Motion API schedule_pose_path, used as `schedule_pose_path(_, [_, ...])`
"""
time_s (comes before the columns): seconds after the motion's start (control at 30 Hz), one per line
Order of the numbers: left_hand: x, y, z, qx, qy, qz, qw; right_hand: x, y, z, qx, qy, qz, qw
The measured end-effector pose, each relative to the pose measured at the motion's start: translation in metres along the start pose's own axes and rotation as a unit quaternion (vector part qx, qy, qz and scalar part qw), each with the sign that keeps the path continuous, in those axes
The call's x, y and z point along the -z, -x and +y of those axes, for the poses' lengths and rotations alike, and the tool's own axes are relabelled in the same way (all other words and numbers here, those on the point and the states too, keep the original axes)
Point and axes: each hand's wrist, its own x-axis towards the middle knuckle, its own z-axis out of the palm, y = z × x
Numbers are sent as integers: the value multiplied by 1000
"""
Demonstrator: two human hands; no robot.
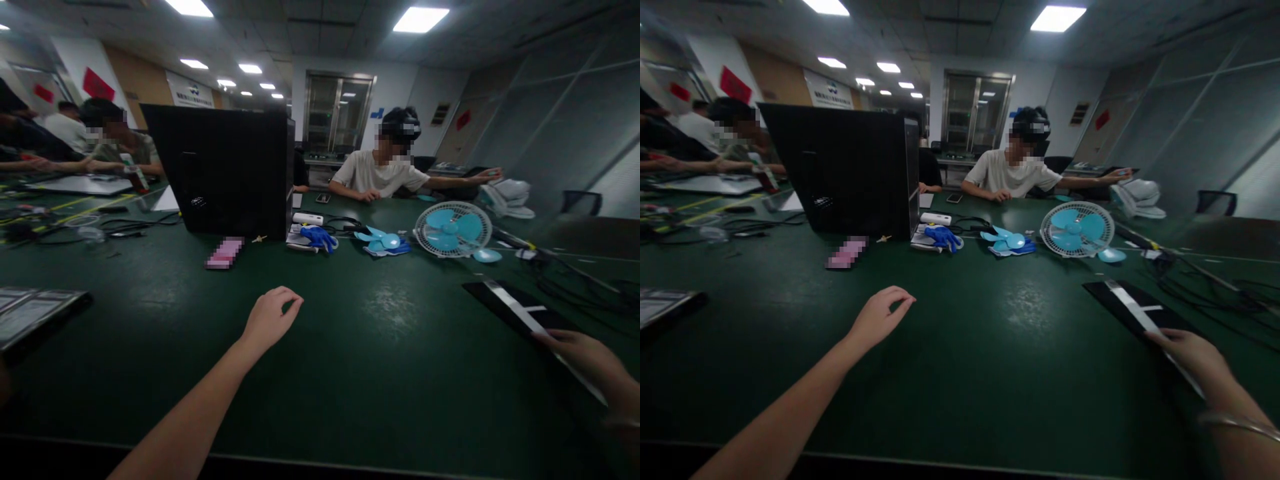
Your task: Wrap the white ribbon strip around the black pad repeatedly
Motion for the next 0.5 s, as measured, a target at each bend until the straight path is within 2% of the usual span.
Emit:
schedule_pose_path(0.13, [0, 0, -1, 6, 5, 2, 1000, 11, 15, -45, -22, -55, -57, 997])
schedule_pose_path(0.2, [0, 0, -1, 21, 11, -5, 1000, 11, 26, -79, 5, -90, -64, 994])
schedule_pose_path(0.3, [-1, -1, -4, 46, 43, -14, 998, 8, 50, -139, 91, -162, -93, 978])
schedule_pose_path(0.37, [-3, -2, -7, 52, 85, -17, 995, 8, 71, -178, 164, -213, -134, 954])
schedule_pose_path(0.43, [-6, -4, -9, 53, 129, -16, 990, 12, 95, -211, 235, -258, -196, 916])
schedule_pose_path(0.5, [-7, -5, -11, 60, 177, -9, 982, 21, 121, -233, 310, -303, -294, 852])
